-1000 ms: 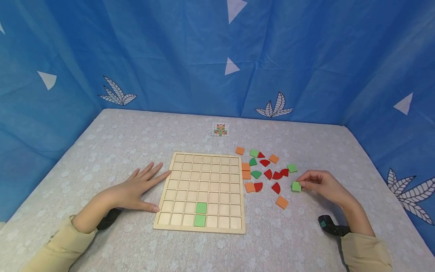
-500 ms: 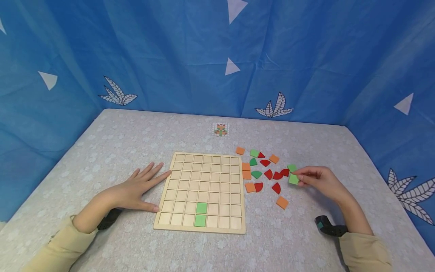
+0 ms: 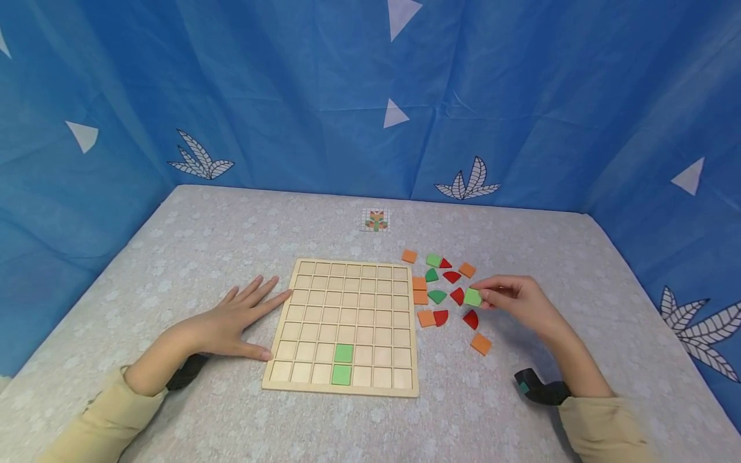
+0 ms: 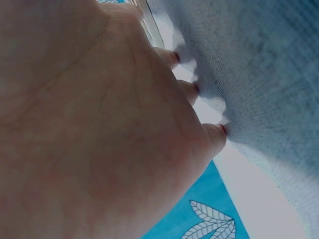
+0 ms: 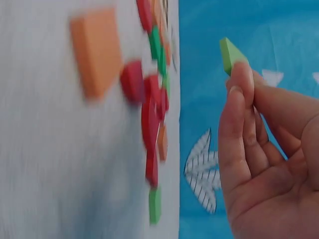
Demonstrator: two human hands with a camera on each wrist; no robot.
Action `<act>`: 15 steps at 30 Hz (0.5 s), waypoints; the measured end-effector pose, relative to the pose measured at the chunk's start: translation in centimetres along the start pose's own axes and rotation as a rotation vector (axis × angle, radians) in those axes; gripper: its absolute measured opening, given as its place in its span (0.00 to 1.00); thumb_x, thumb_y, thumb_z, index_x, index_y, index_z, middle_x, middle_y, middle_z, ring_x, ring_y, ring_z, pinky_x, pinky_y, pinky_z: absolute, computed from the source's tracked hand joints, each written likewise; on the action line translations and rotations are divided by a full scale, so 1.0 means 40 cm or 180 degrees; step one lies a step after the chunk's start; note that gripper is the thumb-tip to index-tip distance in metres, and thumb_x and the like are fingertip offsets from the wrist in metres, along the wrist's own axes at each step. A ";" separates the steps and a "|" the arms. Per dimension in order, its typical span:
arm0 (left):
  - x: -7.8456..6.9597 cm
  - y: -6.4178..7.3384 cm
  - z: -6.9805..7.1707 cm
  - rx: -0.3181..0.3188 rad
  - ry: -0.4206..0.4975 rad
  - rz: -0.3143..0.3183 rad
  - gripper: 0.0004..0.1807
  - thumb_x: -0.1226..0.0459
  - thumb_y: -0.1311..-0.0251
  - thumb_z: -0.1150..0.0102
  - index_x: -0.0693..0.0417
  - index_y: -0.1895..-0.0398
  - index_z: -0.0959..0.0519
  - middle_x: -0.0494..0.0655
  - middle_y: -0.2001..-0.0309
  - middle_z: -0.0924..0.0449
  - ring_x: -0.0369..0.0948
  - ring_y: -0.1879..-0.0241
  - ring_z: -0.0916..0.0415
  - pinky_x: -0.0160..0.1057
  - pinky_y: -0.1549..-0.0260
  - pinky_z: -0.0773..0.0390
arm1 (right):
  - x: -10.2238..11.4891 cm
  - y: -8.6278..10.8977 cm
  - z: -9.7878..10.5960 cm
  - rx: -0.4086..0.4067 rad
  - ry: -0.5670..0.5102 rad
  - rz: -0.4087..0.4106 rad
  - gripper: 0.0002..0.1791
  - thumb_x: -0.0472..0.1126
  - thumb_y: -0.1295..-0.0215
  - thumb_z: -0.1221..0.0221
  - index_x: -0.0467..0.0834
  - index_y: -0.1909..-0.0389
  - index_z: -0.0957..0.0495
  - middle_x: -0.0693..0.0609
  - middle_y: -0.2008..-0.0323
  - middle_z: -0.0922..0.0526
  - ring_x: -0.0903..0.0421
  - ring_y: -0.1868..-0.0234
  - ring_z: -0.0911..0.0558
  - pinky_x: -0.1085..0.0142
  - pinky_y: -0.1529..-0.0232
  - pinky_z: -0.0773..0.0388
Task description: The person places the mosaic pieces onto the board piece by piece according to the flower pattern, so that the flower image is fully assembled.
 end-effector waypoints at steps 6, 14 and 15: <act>0.000 0.000 0.001 -0.0005 -0.0012 0.0013 0.56 0.33 0.54 0.43 0.45 0.25 0.53 0.58 0.27 0.66 0.58 0.31 0.72 0.65 0.41 0.68 | 0.053 -0.025 -0.061 0.0013 -0.0052 -0.0086 0.15 0.38 0.33 0.43 0.31 0.52 0.22 0.47 0.70 0.18 0.47 0.68 0.20 0.64 0.64 0.21; 0.002 -0.001 -0.001 -0.0001 -0.0014 0.0010 0.56 0.33 0.54 0.43 0.45 0.25 0.53 0.58 0.27 0.66 0.58 0.31 0.72 0.65 0.41 0.68 | 0.106 -0.057 -0.154 0.0165 -0.0446 0.0104 0.12 0.33 0.35 0.43 0.29 0.54 0.22 0.44 0.69 0.19 0.49 0.68 0.18 0.61 0.65 0.20; 0.001 -0.001 0.000 -0.0002 -0.0016 0.0009 0.56 0.33 0.54 0.43 0.45 0.25 0.53 0.58 0.27 0.66 0.58 0.31 0.72 0.65 0.41 0.68 | 0.112 -0.061 -0.167 0.0189 -0.0487 0.0160 0.12 0.31 0.35 0.43 0.28 0.54 0.22 0.43 0.69 0.19 0.49 0.69 0.18 0.61 0.65 0.20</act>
Point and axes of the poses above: each hand's wrist, its own y-axis away from the middle knuckle, its own z-axis out of the back of the hand, x = y × z, the point moved 1 cm from there along -y, towards the middle knuckle
